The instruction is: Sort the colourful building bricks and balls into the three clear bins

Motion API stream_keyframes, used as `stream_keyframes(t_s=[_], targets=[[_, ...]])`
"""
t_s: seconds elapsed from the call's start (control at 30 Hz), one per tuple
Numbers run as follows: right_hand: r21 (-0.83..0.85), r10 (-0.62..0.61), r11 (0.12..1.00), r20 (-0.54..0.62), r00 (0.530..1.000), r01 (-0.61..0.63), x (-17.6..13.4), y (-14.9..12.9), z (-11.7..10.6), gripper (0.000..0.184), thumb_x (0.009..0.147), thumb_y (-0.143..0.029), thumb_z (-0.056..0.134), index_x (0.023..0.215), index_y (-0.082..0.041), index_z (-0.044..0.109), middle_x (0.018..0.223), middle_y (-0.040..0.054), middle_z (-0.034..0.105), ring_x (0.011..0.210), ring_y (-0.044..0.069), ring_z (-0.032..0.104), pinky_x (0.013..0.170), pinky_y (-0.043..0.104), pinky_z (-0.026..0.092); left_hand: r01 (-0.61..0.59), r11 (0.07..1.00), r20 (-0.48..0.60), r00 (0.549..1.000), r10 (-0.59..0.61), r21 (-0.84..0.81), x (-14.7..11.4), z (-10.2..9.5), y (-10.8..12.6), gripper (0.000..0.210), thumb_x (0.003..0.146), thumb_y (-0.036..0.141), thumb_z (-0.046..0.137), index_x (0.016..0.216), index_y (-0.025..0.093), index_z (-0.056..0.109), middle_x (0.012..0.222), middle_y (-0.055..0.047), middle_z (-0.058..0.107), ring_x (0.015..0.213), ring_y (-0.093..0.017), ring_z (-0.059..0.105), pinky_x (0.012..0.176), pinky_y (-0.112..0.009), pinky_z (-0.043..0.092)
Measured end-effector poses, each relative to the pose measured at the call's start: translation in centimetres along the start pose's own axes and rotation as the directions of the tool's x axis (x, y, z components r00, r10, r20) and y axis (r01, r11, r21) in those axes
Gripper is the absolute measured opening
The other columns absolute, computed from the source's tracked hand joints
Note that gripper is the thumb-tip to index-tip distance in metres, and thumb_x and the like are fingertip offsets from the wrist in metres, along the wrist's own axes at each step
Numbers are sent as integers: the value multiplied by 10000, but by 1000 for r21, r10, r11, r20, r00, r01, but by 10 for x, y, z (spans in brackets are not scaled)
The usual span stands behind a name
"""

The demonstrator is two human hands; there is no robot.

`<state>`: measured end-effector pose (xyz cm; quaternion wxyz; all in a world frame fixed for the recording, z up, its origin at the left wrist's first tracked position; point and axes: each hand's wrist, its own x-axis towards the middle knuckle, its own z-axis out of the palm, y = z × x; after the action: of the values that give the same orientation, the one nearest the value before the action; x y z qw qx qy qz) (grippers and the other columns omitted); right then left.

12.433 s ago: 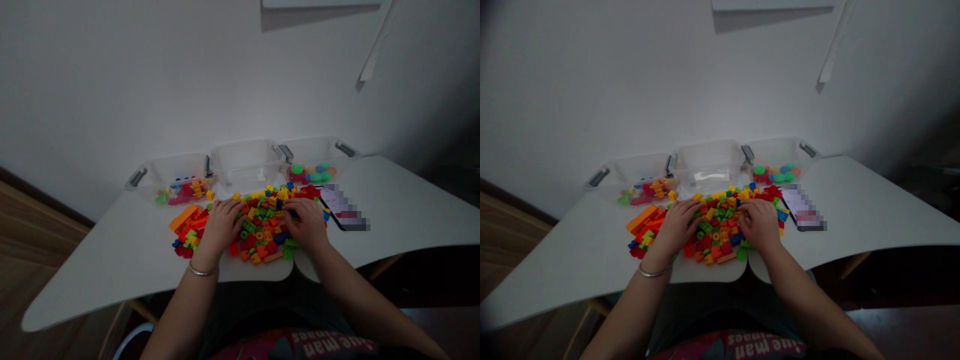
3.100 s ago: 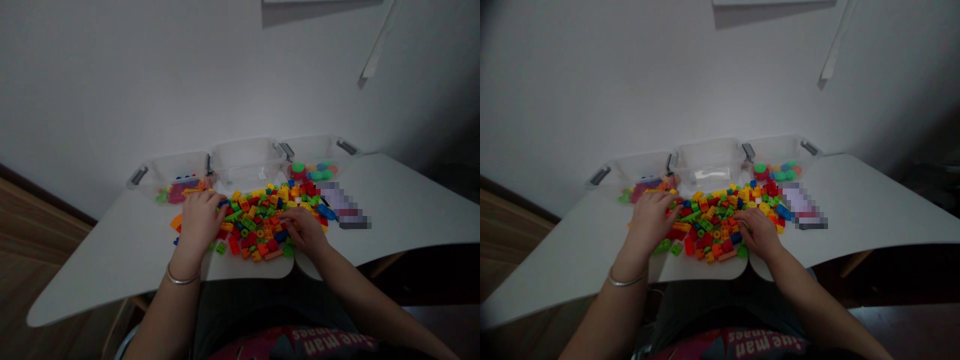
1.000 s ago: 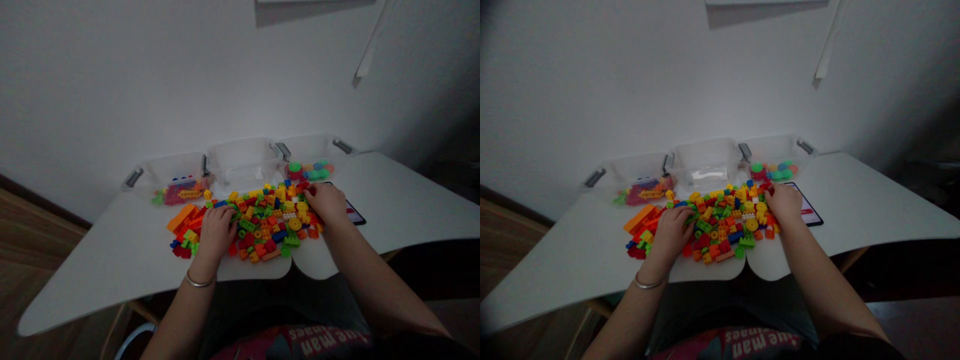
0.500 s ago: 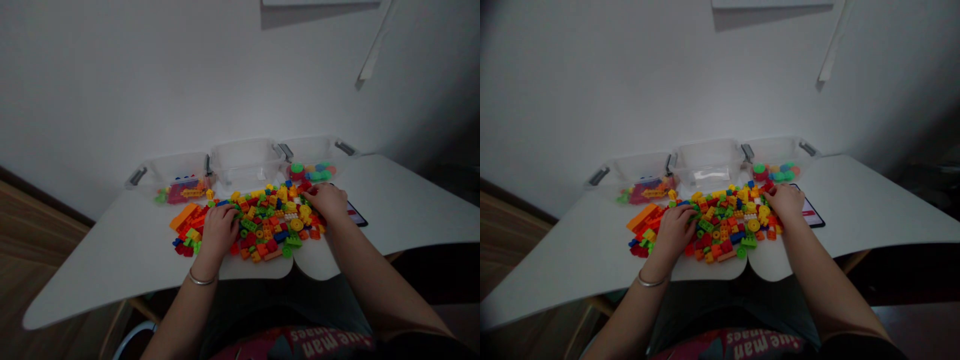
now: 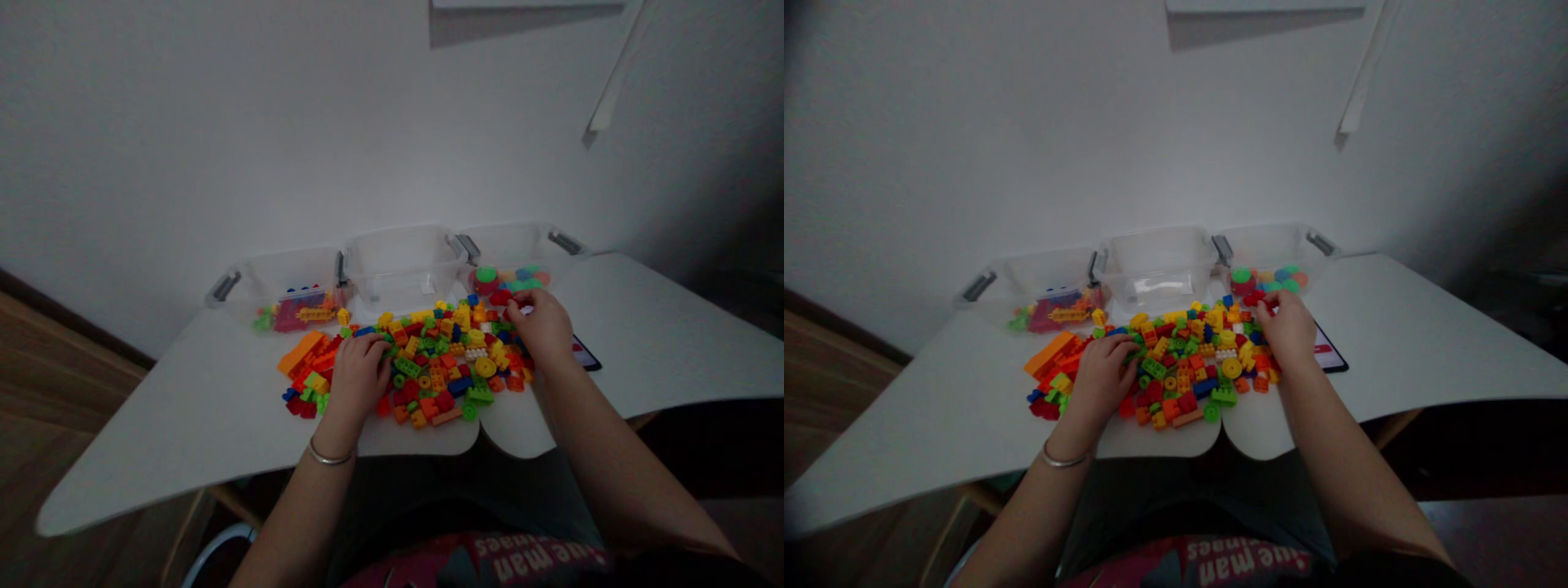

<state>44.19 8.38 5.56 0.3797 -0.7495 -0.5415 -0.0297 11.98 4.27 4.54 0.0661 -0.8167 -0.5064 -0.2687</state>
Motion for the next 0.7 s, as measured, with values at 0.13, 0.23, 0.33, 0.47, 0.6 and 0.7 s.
stream_keyframes(t_s=[0.13, 0.23, 0.33, 0.47, 0.6, 0.7], targets=[[425, -27, 903, -75, 997, 57, -11, -10, -1, 160, 811, -353, 577, 848, -199, 597, 995, 107, 724, 872, 232, 676, 795, 385, 550, 11, 1000, -3, 1000, -11, -2, 0, 0, -1, 176, 855, 184, 579, 1005, 201, 670, 1138, -95, 679, 1075, -274, 597, 971, -456, 448], [662, -33, 741, -136, 990, 116, -35, -25, 3, 146, 870, -374, 543, 868, -228, 541, 1007, 106, 713, 928, 227, 683, 830, 415, 571, 13, 1000, 0, 1000, -13, -7, -1, 0, -1, 177, 858, 186, 573, 1008, 202, 667, 1140, -93, 680, 1073, -271, 597, 979, -462, 441], [738, -153, 636, -166, 974, 226, -66, -42, 9, 92, 889, -329, 557, 859, -250, 523, 987, 87, 690, 945, 220, 676, 818, 416, 581, 14, 1000, 6, 1000, -14, -14, -1, 0, -2, 189, 857, 182, 572, 1022, 203, 663, 1142, -91, 681, 1068, -270, 599, 973, -461, 442], [616, -447, 627, -216, 868, 477, -97, -56, 13, 38, 854, -229, 629, 860, -251, 598, 1048, 83, 652, 962, 232, 664, 816, 442, 581, 18, 1000, -2, 1000, -18, -22, -3, -1, -2, 216, 862, 166, 558, 1052, 196, 656, 1160, -92, 678, 1091, -273, 594, 984, -463, 435], [542, -565, 585, -261, 783, 603, -107, -59, 12, 85, 843, -183, 644, 873, -262, 628, 1138, 83, 610, 977, 224, 665, 809, 435, 597, 23, 999, -14, 1000, -23, -36, -3, -3, -1, 215, 897, 197, 529, 1074, 193, 651, 1164, -98, 680, 1103, -269, 595, 997, -470, 430], [523, -577, 587, -265, 772, 618, -108, -59, 10, 96, 850, -177, 639, 886, -264, 617, 1106, 78, 612, 987, 222, 660, 805, 428, 601, 23, 999, -30, 999, -24, -38, -3, -6, 0, 217, 914, 221, 515, 1083, 199, 649, 1149, -95, 687, 1106, -267, 596, 1006, -468, 428]])
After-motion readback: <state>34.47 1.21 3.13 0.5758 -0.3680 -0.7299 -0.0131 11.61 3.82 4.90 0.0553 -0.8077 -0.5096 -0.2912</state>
